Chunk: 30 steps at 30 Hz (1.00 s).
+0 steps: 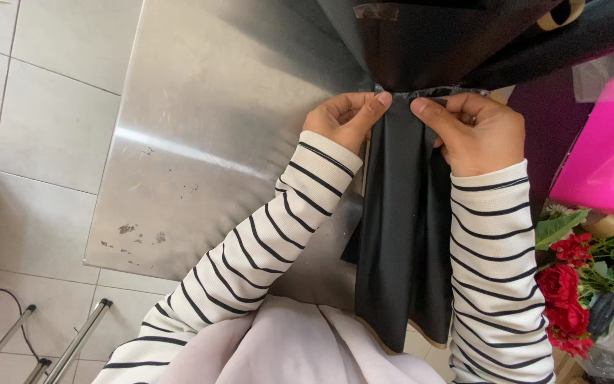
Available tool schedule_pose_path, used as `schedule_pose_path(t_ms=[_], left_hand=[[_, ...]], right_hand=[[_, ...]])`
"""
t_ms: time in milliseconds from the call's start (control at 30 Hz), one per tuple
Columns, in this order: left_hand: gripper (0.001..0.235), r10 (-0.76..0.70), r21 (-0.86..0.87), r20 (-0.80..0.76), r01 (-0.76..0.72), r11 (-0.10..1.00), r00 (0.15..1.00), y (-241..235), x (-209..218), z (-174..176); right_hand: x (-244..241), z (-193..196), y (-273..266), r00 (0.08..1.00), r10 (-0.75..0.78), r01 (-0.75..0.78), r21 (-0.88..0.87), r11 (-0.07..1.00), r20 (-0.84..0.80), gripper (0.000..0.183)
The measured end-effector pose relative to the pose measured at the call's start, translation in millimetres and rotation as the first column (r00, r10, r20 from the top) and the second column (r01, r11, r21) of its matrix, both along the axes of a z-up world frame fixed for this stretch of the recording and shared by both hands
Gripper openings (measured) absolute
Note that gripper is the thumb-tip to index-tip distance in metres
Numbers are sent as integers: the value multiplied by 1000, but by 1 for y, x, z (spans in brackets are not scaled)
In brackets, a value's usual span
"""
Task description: The person folds and tapes black paper sheets to a flower bouquet using scissors and tape.
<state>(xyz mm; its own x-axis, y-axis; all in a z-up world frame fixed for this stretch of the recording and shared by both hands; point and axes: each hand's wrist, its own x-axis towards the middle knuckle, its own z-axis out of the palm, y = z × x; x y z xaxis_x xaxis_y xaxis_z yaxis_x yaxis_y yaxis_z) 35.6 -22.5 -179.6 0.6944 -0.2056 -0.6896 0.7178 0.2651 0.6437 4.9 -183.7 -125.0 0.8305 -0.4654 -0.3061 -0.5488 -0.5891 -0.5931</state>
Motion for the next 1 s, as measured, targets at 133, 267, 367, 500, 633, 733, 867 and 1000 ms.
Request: schedule_pose_path(t_ms=[133, 267, 367, 500, 633, 733, 867, 1000], left_hand=[[33, -27, -66, -60, 23, 998, 998, -6, -2, -20], [44, -77, -55, -96, 72, 996, 992, -3, 2, -15], [38, 40, -123, -6, -40, 992, 999, -9, 1, -24], [39, 18, -74, 43, -15, 997, 999, -12, 1, -30], [39, 21, -169, -38, -27, 985, 999, -8, 3, -29], [35, 140, -140, -83, -151, 979, 987, -16, 1, -23], [35, 134, -56, -79, -138, 989, 988, -22, 3, -29], [37, 134, -79, -13, -135, 988, 991, -18, 2, -26]], right_hand=[[0, -3, -11, 996, 8, -6, 19, 1000, -84, 34], [5, 6, 0, 993, -3, 1, -16, 1000, -115, 26], [6, -1, -1, 998, -18, 17, -26, 1000, -55, 23], [2, -9, -3, 1000, -21, 21, -72, 997, 12, 26], [1, -13, -1, 996, -35, 39, -49, 998, 77, 25], [-4, -21, -1, 983, 32, -17, -82, 996, 183, 22], [0, -15, 2, 992, -43, 45, -15, 999, 122, 28], [1, -17, -1, 995, -26, 22, 40, 999, 97, 20]])
